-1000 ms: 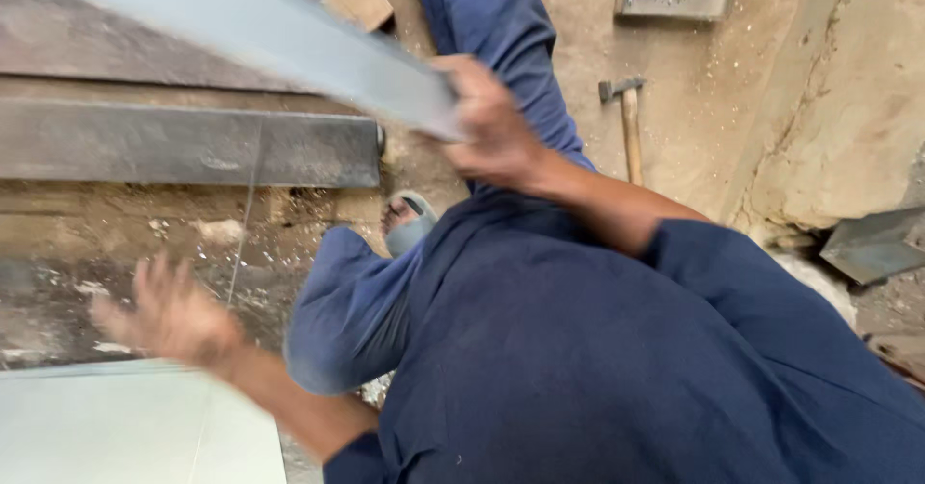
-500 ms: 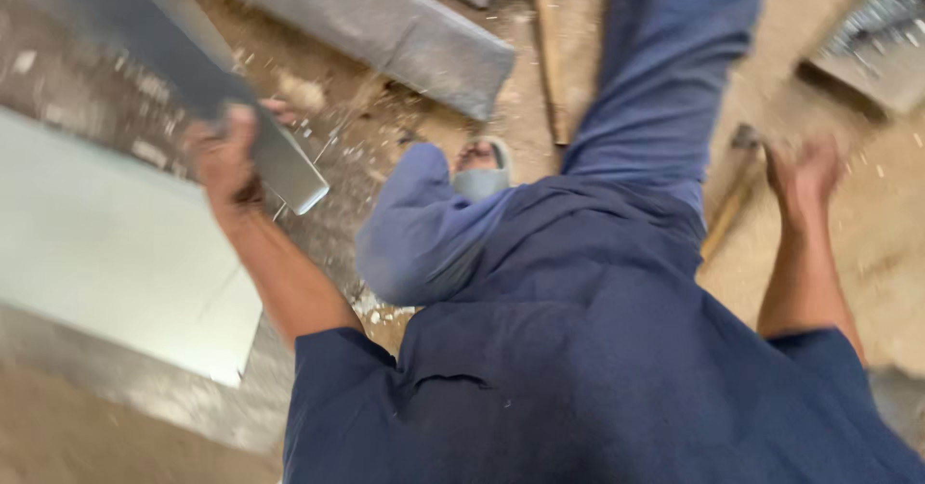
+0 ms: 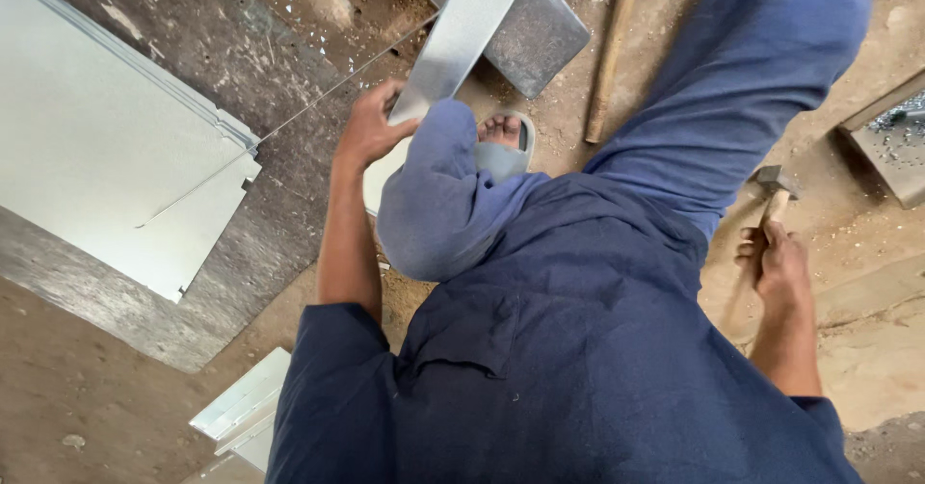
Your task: The person sits on the floor and bends long white metal strips by hand, using a wooden mallet to hammer the strip flat against a metal plate. They reposition the strip repeatedly, set bent pieces aside with a stack of finished strips, and pick up new strips to continue bending.
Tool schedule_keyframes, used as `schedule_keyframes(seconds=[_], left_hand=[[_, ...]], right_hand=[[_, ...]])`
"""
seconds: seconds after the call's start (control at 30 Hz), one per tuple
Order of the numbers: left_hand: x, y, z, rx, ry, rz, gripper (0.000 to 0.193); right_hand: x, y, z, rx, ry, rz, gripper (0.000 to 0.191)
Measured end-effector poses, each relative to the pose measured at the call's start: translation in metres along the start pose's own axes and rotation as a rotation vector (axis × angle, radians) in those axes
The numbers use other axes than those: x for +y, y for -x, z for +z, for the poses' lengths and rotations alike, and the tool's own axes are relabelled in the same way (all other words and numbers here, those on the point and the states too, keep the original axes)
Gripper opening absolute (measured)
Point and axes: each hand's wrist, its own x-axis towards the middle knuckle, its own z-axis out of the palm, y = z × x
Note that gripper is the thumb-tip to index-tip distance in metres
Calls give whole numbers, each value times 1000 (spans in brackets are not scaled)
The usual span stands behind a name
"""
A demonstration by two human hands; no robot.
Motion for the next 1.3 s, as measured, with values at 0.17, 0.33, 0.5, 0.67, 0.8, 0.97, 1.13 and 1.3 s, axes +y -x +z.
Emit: schedule_keyframes(seconds=[0.17, 0.33, 0.5, 0.67, 0.8, 0.97, 1.13, 1.3], left_hand=[[25, -14, 17, 104, -68, 120, 35], [42, 6, 22, 104, 97, 136, 37], [60, 48, 13, 120, -352, -46, 33], [70, 73, 10, 186, -426, -17, 30], [72, 70, 10, 165, -370, -50, 35], [69, 66, 9, 152, -398, -47, 45], [64, 64, 11, 122, -360, 8, 44], [63, 61, 12, 123, -354, 32, 41]], right_hand=[[-84, 71, -5, 169, 317, -313, 15], [-163, 143, 42, -233, 284, -1004, 11], [-199, 158, 139, -459, 768, -992, 34], [-201, 156, 200, -454, 1013, -1281, 45], [-202, 158, 217, -514, 1034, -1247, 39], [-199, 165, 220, -476, 987, -1297, 36], [-200, 167, 218, -483, 925, -1299, 38], [-205, 166, 220, -470, 986, -1216, 40]])
